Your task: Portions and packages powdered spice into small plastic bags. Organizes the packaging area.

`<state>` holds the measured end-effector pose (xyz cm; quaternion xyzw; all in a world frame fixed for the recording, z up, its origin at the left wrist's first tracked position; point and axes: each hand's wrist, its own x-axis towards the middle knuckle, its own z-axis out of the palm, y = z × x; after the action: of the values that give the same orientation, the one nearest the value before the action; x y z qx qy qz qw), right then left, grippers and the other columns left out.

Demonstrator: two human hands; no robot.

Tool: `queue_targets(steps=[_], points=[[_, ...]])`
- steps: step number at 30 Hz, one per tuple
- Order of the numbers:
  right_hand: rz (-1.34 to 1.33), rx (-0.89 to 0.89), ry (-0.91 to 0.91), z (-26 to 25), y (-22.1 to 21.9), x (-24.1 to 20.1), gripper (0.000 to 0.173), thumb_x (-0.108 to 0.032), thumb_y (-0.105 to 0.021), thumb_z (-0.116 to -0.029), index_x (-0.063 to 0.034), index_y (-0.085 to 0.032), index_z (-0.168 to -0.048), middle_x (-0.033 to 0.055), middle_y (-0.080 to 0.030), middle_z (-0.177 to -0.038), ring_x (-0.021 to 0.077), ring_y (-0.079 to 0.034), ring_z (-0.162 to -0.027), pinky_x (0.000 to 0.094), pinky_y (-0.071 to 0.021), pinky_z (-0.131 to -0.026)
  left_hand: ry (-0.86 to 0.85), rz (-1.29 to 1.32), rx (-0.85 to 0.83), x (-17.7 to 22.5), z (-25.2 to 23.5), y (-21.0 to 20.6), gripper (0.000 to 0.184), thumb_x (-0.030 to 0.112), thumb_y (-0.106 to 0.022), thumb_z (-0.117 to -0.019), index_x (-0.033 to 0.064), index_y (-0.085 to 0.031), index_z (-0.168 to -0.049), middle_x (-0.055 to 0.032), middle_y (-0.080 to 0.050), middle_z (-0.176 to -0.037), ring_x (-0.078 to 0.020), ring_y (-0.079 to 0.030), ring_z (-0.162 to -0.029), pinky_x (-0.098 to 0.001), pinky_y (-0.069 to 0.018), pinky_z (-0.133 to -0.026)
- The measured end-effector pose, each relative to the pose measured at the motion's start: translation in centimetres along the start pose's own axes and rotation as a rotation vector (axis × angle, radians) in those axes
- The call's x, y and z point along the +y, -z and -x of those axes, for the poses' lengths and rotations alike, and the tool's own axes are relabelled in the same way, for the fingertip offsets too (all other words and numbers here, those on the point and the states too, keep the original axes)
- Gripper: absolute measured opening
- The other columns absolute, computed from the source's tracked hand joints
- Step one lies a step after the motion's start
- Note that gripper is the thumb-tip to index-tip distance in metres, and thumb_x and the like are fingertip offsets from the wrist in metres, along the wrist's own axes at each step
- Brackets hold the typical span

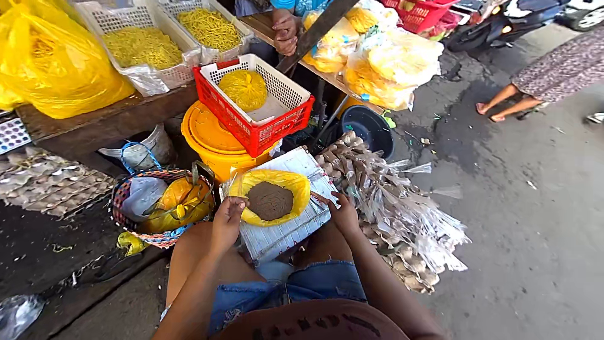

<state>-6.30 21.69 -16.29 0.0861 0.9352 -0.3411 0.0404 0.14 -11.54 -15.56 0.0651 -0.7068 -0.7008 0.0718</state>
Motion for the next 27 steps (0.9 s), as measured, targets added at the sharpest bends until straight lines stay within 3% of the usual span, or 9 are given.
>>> queue_targets(steps=[2,3,5,8,10,16,19,23,27], points=[[0.102,-0.031,-0.102,-0.2,-0.3,0.3,0.046,-0.026,-0.063,-0.1007,-0.0012,-0.059,-0.139,0.0307,-0.051,-0.144,0.0438,-0.058,-0.124,0.0539,-0.0485,-0.103,0.205,0.146,-0.028,-0.1,0.4,-0.8,0.017,0.002,-0.044,-0.1064,-0.0061,-0.048,-0.12,-0.008,-0.067,-0.101,-0.0088,-0.068,-0.073,-0.0245,-0.0601,-0.068],[0.138,-0.037,-0.133,-0.1,-0.5,0.1,0.047,-0.027,-0.063,-0.1006,-0.0022,-0.059,-0.14,0.0301,-0.05,-0.145,0.0436,-0.057,-0.125,0.054,-0.0486,-0.103,0.293,0.178,-0.029,-0.4,0.5,-1.2,0.015,0.004,-0.043,-0.1075,-0.0028,-0.048,-0.12,-0.0046,-0.065,-0.091,-0.0051,-0.059,-0.058,-0.0196,-0.052,-0.054],[0.213,-0.032,-0.172,-0.2,-1.1,-0.2,0.047,-0.027,-0.062,-0.1008,-0.0038,-0.058,-0.141,0.0285,-0.047,-0.148,0.0444,-0.054,-0.13,0.0556,-0.0466,-0.105,0.339,0.096,-0.057,-1.7,0.7,-1.4,0.013,0.005,-0.045,-0.1075,-0.0014,-0.049,-0.118,-0.001,-0.058,-0.079,-0.003,-0.047,-0.052,-0.0175,-0.0416,-0.048],[0.236,0.0,-0.179,-1.3,-1.5,0.5,0.032,-0.02,-0.061,-0.1006,-0.0032,-0.068,-0.127,0.0264,-0.053,-0.143,0.0426,-0.054,-0.13,0.055,-0.0458,-0.106,0.208,-0.306,-0.119,-3.0,0.5,-0.7,0.022,0.01,-0.05,-0.1059,-0.005,-0.056,-0.12,-0.0118,-0.062,-0.098,-0.013,-0.059,-0.083,-0.0291,-0.0505,-0.079],[0.228,0.028,-0.143,-1.9,-0.9,0.5,0.025,-0.016,-0.059,-0.1011,-0.0041,-0.072,-0.119,0.0253,-0.057,-0.138,0.0406,-0.057,-0.127,0.0546,-0.047,-0.104,0.104,-0.488,-0.08,-3.1,0.4,-0.5,0.025,0.014,-0.052,-0.1054,-0.0048,-0.06,-0.12,-0.0178,-0.066,-0.107,-0.0205,-0.065,-0.094,-0.0361,-0.0533,-0.088],[0.177,0.141,-0.024,-0.8,1.9,-2.5,0.03,-0.016,-0.052,-0.1033,0.0005,-0.068,-0.122,0.0246,-0.067,-0.121,0.0375,-0.068,-0.101,0.0545,-0.0523,-0.09,-0.25,-0.751,-0.182,-4.1,1.3,-0.3,0.019,0.008,-0.069,-0.0902,0.0015,-0.076,-0.107,-0.0214,-0.07,-0.111,-0.0358,-0.071,-0.099,-0.0517,-0.0582,-0.087],[0.09,0.06,0.139,0.5,0.1,-3.6,0.026,-0.013,-0.056,-0.1,0.002,-0.069,-0.117,0.0225,-0.069,-0.115,0.0309,-0.07,-0.092,0.0468,-0.0572,-0.084,-0.139,-0.922,-0.418,-3.3,1.2,-1.9,0.03,0.014,-0.065,-0.0971,0.0059,-0.071,-0.125,-0.022,-0.066,-0.126,-0.0393,-0.064,-0.118,-0.0539,-0.0521,-0.099],[0.041,-0.098,0.092,0.0,-3.9,-4.2,0.028,-0.017,-0.06,-0.1013,0.0033,-0.068,-0.117,0.0267,-0.062,-0.13,0.0354,-0.064,-0.114,0.046,-0.0521,-0.099,0.016,-1.126,-0.603,-2.6,0.6,-3.4,0.031,0.01,-0.05,-0.1041,0.0024,-0.067,-0.129,-0.0218,-0.061,-0.134,-0.04,-0.058,-0.126,-0.053,-0.0482,-0.103],[0.112,-0.168,-0.023,-3.0,-4.5,-5.1,0.026,-0.019,-0.058,-0.1008,0.0006,-0.069,-0.114,0.0186,-0.071,-0.106,0.0323,-0.069,-0.098,0.0523,-0.0523,-0.09,0.006,-1.165,-0.683,-2.1,0.7,-4.4,0.031,0.006,-0.046,-0.104,-0.0023,-0.065,-0.127,-0.0223,-0.06,-0.134,-0.0397,-0.057,-0.127,-0.0523,-0.0481,-0.103]])
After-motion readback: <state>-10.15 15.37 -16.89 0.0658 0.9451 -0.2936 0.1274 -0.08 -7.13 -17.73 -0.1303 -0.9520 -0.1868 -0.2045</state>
